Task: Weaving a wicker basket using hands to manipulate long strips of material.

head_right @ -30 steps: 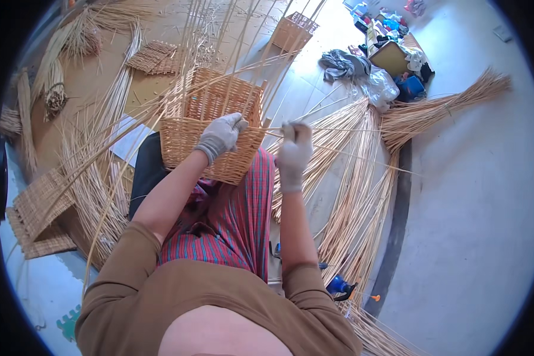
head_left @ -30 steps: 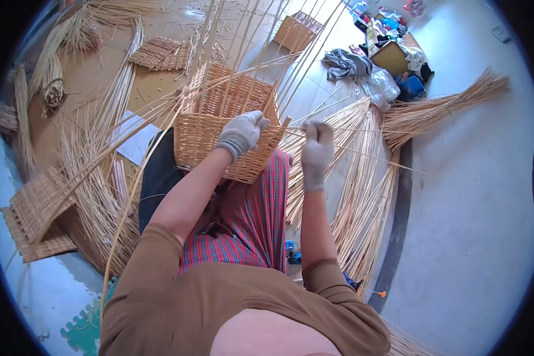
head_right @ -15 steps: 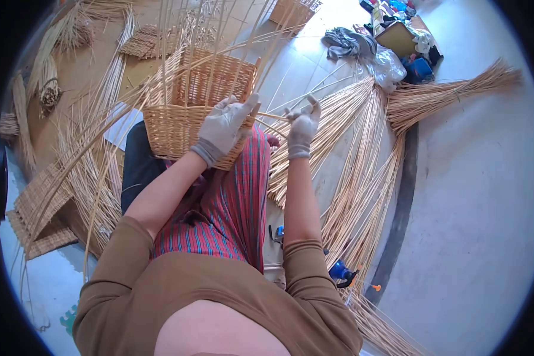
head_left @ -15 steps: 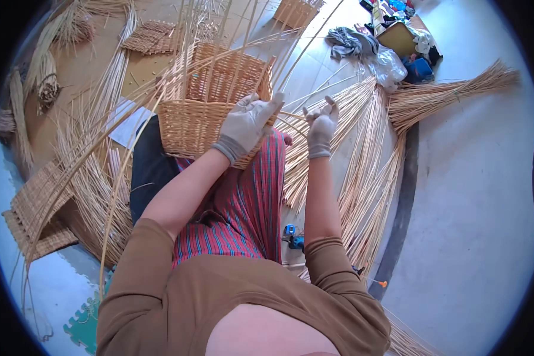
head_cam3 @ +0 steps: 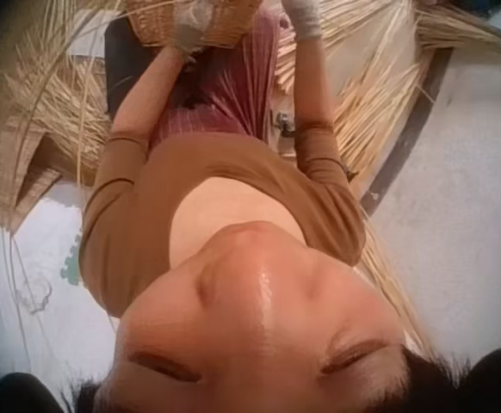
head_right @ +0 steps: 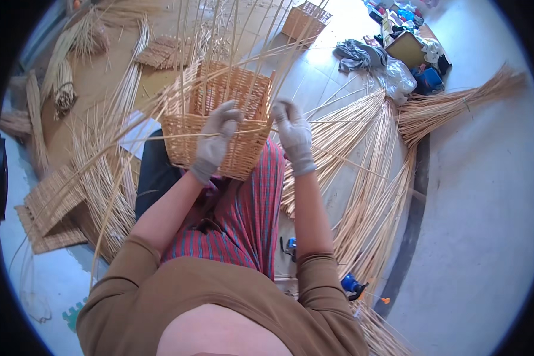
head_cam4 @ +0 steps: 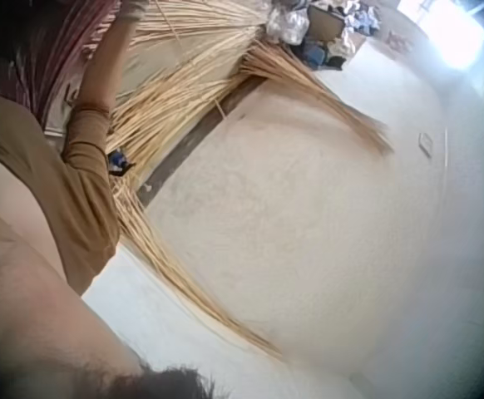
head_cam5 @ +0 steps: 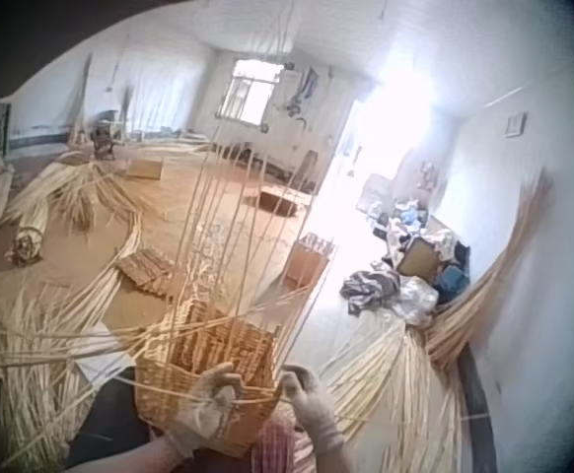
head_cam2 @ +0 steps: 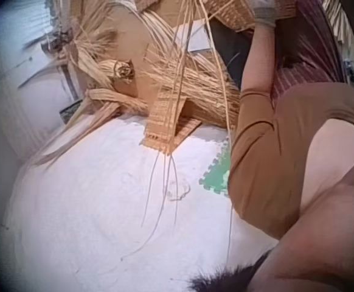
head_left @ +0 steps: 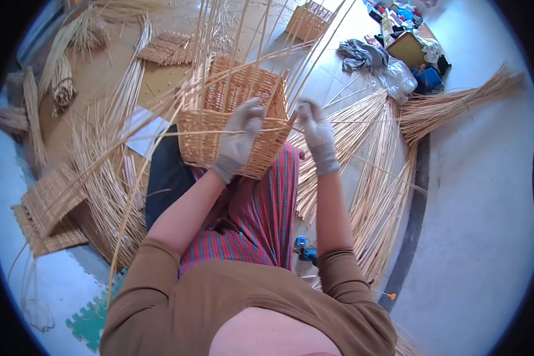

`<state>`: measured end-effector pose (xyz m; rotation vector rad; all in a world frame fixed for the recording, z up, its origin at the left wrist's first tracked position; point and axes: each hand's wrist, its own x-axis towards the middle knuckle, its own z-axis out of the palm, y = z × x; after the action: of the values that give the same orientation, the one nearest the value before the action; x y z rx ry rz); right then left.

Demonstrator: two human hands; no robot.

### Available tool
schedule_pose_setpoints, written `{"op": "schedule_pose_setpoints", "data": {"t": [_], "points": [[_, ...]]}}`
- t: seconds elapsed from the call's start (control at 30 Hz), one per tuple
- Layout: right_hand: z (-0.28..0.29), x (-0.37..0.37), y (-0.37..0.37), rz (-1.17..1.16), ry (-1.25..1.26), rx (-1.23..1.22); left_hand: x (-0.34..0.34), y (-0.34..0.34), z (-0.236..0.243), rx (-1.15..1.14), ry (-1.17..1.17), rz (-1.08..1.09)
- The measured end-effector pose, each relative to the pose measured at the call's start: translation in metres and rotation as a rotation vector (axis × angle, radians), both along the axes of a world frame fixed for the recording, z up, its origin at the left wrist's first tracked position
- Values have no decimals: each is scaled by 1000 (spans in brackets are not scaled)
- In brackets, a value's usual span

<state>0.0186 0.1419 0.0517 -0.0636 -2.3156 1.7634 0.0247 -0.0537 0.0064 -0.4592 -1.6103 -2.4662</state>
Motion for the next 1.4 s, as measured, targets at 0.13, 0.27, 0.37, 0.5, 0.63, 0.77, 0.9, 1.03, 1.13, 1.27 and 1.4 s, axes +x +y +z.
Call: {"op": "schedule_pose_setpoints", "data": {"t": [0.13,0.27,0.37,0.5,0.63,0.77,0.9,1.03,1.13,1.27,1.4], "points": [[-3,3,-26,-80,-103,473,-32,-38,-3,-115,-212,-67],[-28,0,-50,-444,100,728,-60,32,74,-687,384,-15],[-70,-19,-55,-471,-111,690,-48,64,60,-731,442,-2],[-26,-12,-54,-499,-166,670,8,-13,26,-589,429,46],[-18,6,-75,-751,496,448,16,-115,-34,-812,48,703],[30,18,-181,63,169,-207,0,-160,-26,-1211,261,806],[-15,-95,-228,-193,-144,-253,-9,-159,-31,-1214,160,670],[-48,-127,-209,-302,-187,-387,-12,-149,-45,-1121,225,537],[-12,-98,-231,-277,-409,-340,-4,-177,-50,-1069,229,559],[-27,-97,-228,-362,-251,-316,-6,-181,-66,-1166,301,545],[-36,-96,-235,-422,177,-328,-15,-177,-71,-1132,288,569]]}}
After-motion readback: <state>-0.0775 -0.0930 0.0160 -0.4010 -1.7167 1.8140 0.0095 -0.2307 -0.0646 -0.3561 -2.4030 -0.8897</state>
